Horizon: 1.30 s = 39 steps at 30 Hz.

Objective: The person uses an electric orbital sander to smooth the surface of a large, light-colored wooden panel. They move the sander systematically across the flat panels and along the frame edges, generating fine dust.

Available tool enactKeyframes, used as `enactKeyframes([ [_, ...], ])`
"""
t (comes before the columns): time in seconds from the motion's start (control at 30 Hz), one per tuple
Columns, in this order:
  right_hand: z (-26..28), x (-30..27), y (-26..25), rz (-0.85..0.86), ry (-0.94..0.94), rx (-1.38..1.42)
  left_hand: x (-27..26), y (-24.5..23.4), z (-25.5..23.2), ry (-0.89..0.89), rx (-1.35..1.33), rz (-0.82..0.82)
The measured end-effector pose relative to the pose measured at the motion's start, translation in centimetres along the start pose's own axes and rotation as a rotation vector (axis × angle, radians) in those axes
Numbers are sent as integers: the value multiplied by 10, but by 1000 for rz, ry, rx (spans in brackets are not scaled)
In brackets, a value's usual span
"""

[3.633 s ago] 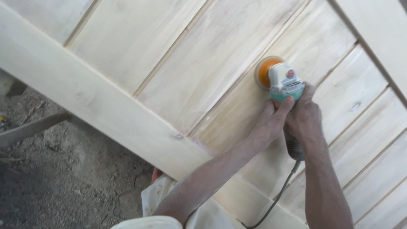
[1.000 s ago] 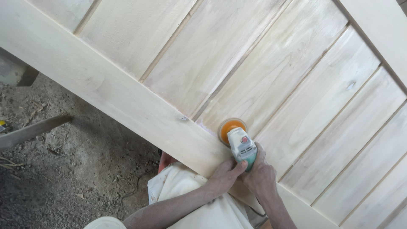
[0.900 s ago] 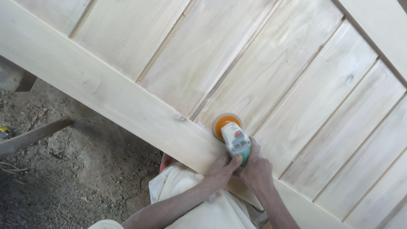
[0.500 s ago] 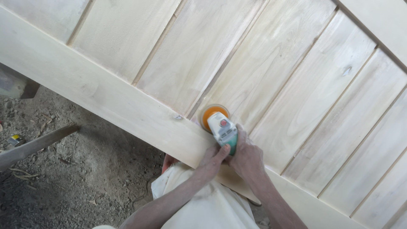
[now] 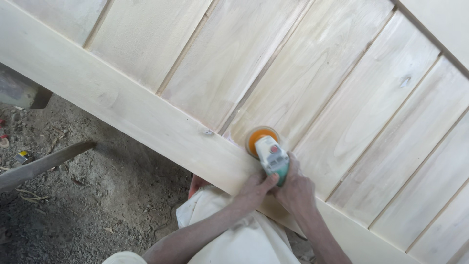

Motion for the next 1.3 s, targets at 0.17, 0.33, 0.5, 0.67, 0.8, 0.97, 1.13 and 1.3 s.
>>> enactKeyframes([
  [0.17, 50, 20, 7, 55, -106, -47, 0, -46, -28, 34, -129, -92],
  [0.33, 53, 22, 4, 29, -196, -39, -1, -43, -22, 34, -111, -104],
  [0.5, -4, 32, -4, 107, -73, -195, 27, 1, -12, 82, -25, -89],
  [0.67, -39, 73, -52, -19, 5, -131, 87, 41, -40, 65, 3, -114],
  [0.8, -33, 85, -67, -59, -11, -59, 93, 44, -53, 15, -46, -138],
  [0.97, 5, 70, -36, 55, -101, -209, 51, 13, -44, -50, -107, -167],
  [1.13, 31, 46, -13, 91, -208, -143, 11, -3, -42, 29, -175, -96],
  [1.3, 16, 27, -12, 36, -233, -122, 6, 7, -24, 54, -65, -83],
])
Point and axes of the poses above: each hand's wrist, its own x-axis towards the middle knuckle, its own y-axis out of the palm, z = x × y, the point moved 10 cm from there along x, towards the middle knuckle, and after that the axes turned 2 degrees about -z, right-handed, at the moved point
